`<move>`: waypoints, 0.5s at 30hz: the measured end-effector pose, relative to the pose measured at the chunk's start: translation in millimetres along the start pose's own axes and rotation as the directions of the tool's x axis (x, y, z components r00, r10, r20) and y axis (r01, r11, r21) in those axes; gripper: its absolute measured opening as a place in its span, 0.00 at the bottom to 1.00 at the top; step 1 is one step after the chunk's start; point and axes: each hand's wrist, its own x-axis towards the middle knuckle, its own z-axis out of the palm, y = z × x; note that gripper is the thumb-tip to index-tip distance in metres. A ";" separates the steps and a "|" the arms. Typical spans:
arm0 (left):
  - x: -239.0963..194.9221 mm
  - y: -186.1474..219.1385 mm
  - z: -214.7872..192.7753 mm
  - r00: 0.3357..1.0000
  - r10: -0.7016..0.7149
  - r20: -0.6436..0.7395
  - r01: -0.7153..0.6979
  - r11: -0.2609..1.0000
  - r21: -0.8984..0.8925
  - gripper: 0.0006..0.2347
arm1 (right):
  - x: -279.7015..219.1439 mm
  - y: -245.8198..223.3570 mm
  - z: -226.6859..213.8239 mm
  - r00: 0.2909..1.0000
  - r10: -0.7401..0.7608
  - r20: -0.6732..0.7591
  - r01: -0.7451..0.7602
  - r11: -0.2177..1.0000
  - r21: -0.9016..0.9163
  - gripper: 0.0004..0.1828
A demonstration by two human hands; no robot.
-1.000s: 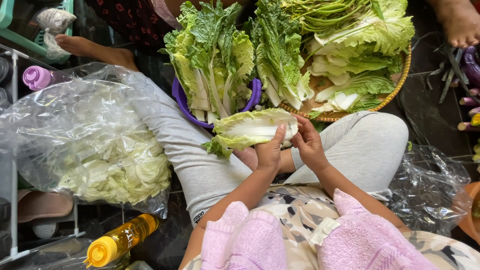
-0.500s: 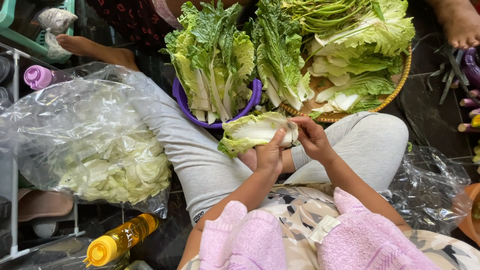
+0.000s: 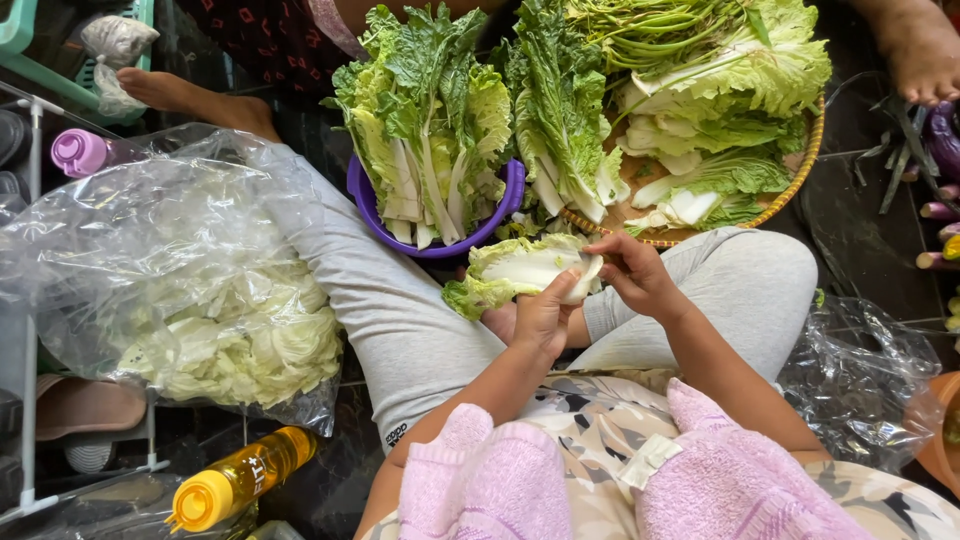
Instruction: The person sits on the floor and manually separates leaves from stalks of leafy green vegetables. They pick up bunches, peel off outer leaves, and place the separated parts into a purple bucket and a woven basket.
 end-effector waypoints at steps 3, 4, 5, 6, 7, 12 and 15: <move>-6.6 7.3 -0.9 1.000 0.004 -0.017 -0.004 0.999 0.046 0.26 | -7.3 8.1 0.9 0.996 0.088 -0.020 -0.084 0.986 0.142 0.14; -7.3 10.1 -3.5 1.000 0.002 -0.021 -0.001 0.999 0.047 0.26 | -12.2 18.7 -1.3 0.996 0.092 -0.021 -0.088 0.986 0.144 0.14; -8.0 12.9 -6.1 0.998 0.029 -0.053 -0.024 0.995 0.100 0.27 | -17.4 29.2 -3.6 0.971 0.236 -0.046 -0.222 0.952 0.209 0.13; -7.4 16.2 -7.2 0.995 0.059 -0.080 -0.047 0.987 0.153 0.29 | -21.1 40.0 -6.7 0.926 0.373 -0.063 -0.344 0.898 0.275 0.13; -17.7 25.4 -5.7 0.995 0.058 -0.080 -0.045 0.987 0.154 0.29 | -22.4 39.6 -7.9 0.925 0.375 -0.064 -0.345 0.897 0.275 0.13; -4.5 38.4 -29.8 0.970 0.240 -0.026 -0.185 0.807 0.562 0.33 | -20.0 17.2 -18.3 0.617 0.773 0.149 -0.734 0.633 -0.245 0.33; -5.7 57.1 -19.5 0.955 0.268 0.124 -0.264 0.590 0.763 0.34 | -25.6 13.4 -2.0 0.680 0.733 0.018 -0.732 0.677 0.069 0.24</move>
